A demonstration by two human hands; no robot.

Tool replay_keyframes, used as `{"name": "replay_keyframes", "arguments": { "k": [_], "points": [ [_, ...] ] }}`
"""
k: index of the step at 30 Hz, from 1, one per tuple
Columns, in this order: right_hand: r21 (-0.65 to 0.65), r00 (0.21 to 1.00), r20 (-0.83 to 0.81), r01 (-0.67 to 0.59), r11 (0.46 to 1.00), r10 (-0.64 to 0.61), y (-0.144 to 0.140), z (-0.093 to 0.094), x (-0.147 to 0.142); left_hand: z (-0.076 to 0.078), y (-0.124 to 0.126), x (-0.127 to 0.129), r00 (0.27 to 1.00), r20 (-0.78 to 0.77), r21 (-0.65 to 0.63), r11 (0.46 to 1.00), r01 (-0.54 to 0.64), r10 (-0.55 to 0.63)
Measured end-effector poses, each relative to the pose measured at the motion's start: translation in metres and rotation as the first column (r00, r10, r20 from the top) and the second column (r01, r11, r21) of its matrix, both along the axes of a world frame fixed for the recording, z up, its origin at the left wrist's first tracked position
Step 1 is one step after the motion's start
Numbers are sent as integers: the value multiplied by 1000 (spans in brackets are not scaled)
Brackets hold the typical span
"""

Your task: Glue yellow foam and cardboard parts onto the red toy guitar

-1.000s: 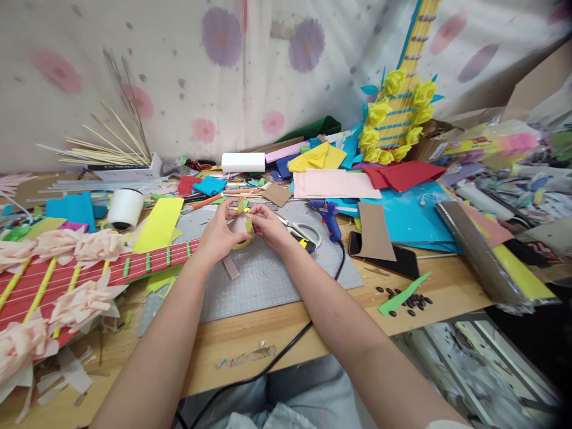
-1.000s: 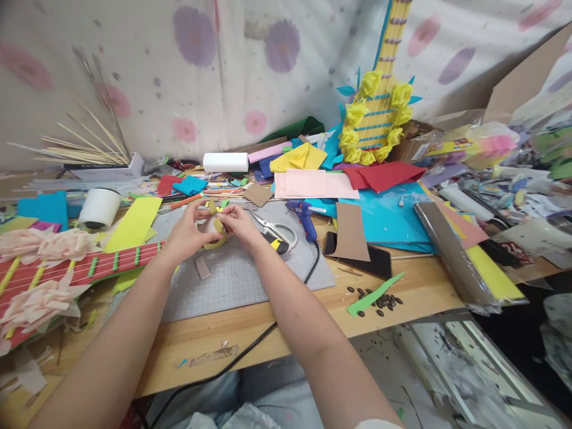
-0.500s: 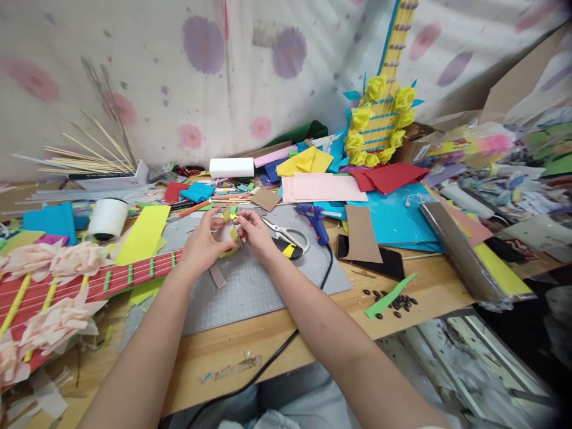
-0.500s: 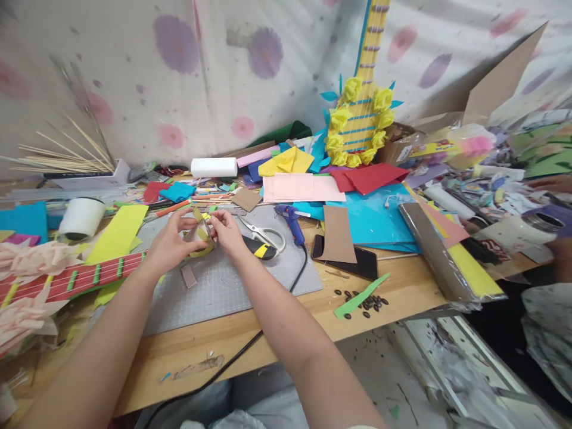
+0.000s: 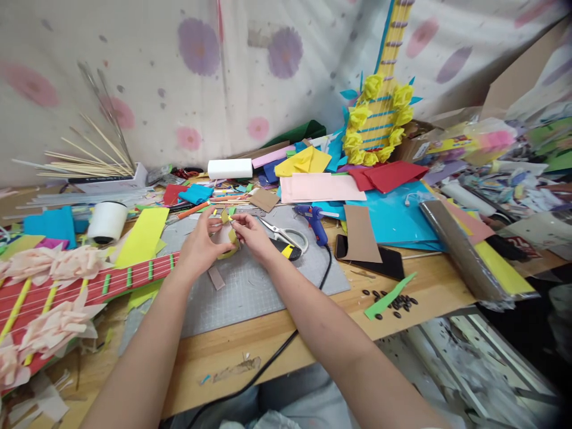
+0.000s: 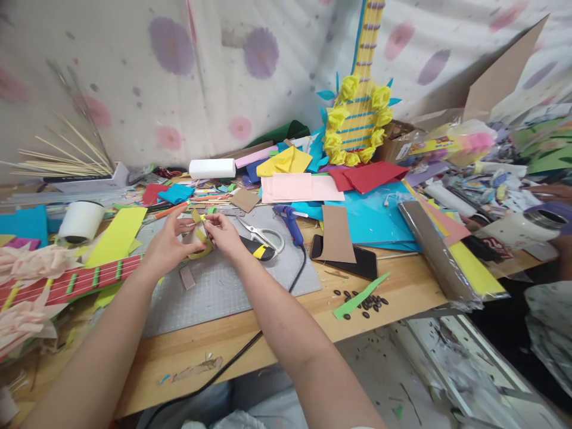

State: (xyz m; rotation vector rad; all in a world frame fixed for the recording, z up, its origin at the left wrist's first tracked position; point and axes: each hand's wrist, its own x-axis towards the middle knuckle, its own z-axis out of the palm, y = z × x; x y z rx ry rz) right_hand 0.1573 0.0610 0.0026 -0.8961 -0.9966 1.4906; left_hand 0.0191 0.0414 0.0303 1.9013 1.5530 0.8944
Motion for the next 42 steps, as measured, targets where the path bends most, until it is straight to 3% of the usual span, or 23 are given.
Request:
{"name": "replay_keyframes", "arguments": {
  "k": [15,36,42],
  "points": [
    [-75,1000,29,-7,997,9,1,1,-2,-3,-4,0,992,102,32,997,66,-69],
    [-78,999,-16,-40,996,39,7,-4,2,-5,-5,2,989,140,29,998,53,-56],
    [-108,999,-15,-37,993,36,8,10,13,-6,-2,-1,987,150,39,998,45,-50]
  ]
}}
